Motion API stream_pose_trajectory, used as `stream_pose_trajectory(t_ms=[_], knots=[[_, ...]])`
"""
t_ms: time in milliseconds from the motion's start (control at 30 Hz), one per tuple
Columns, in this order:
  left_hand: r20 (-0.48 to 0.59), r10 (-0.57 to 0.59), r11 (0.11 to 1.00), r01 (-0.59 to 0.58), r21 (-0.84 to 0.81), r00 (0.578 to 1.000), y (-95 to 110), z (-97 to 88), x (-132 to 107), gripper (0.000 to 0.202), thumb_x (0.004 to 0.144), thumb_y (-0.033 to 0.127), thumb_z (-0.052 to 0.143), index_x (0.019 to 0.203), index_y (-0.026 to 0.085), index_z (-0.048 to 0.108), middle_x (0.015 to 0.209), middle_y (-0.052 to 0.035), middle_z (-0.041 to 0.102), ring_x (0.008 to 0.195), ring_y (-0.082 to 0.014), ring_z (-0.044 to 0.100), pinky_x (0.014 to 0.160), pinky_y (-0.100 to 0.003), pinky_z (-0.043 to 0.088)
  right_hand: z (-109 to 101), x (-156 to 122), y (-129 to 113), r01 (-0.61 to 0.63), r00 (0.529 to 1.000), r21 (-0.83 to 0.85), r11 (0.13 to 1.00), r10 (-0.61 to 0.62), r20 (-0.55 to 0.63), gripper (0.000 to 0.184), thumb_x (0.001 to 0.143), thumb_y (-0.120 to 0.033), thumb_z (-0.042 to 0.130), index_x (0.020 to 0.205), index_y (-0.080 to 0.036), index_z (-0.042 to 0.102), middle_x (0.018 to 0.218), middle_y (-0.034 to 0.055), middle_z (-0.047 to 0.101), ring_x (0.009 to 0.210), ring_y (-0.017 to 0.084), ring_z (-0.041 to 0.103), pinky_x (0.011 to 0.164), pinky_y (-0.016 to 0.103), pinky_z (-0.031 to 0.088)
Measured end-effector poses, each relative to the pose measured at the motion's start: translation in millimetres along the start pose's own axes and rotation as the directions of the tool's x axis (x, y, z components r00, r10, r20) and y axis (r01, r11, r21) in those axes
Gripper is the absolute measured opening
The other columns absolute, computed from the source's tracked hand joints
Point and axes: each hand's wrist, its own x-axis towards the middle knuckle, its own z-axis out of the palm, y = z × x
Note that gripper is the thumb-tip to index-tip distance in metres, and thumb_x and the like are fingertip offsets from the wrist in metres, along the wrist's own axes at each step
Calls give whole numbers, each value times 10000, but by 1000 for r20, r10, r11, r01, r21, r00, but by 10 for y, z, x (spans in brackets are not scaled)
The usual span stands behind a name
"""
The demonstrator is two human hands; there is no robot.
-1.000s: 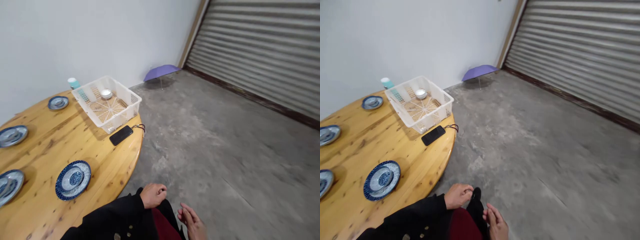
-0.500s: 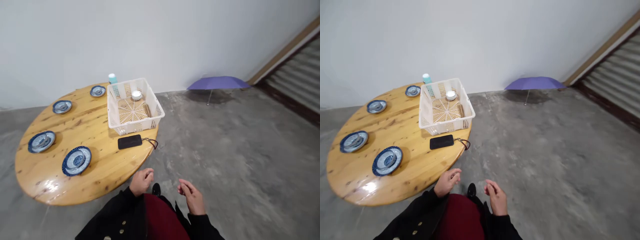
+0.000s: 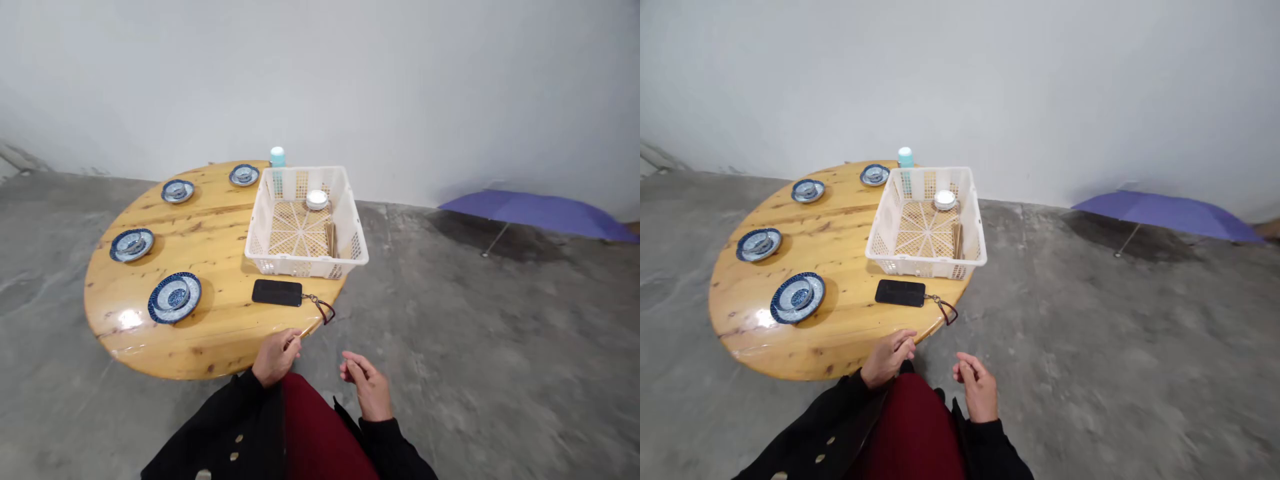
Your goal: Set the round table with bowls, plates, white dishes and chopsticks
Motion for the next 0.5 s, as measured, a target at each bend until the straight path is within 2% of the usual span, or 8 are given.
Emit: stream_pose_trajectory(t_ms=[133, 267, 367, 500], knots=[[-83, 53, 997, -58, -57, 995, -50, -241, 155, 402, 927, 397, 423, 1137, 145, 656, 850, -62, 730, 752, -180, 724, 751, -285, 549, 163, 148, -208, 68, 998, -49, 996, -68, 6, 511, 658, -590, 735, 872, -126, 743, 646, 47, 685, 564, 162, 628, 598, 309, 558], [-126, 109, 986, -123, -108, 986, -133, -565, 369, 382, 922, 401, 449, 1123, 141, 644, 873, -74, 729, 768, -182, 733, 739, -291, 571, 248, 388, -598, 188, 982, -109, 976, -189, 5, 464, 705, -556, 707, 893, -131, 725, 652, 38, 679, 547, 146, 614, 569, 292, 548], [-161, 180, 971, -201, -126, 970, -99, -849, 610, 401, 923, 419, 465, 1152, 135, 633, 887, -76, 728, 792, -183, 730, 747, -299, 583, 320, 613, -976, 323, 946, -177, 930, -322, 37, 426, 761, -532, 673, 915, -138, 714, 662, 29, 680, 551, 140, 614, 570, 291, 550], [-214, 265, 948, -294, -120, 940, 108, -1251, 1011, 480, 927, 470, 486, 1213, 114, 633, 983, -107, 741, 842, -196, 730, 790, -316, 586, 482, 1090, -1581, 492, 871, -255, 833, -472, 137, 399, 819, -489, 645, 979, -130, 713, 732, 38, 702, 594, 142, 636, 616, 316, 573]])
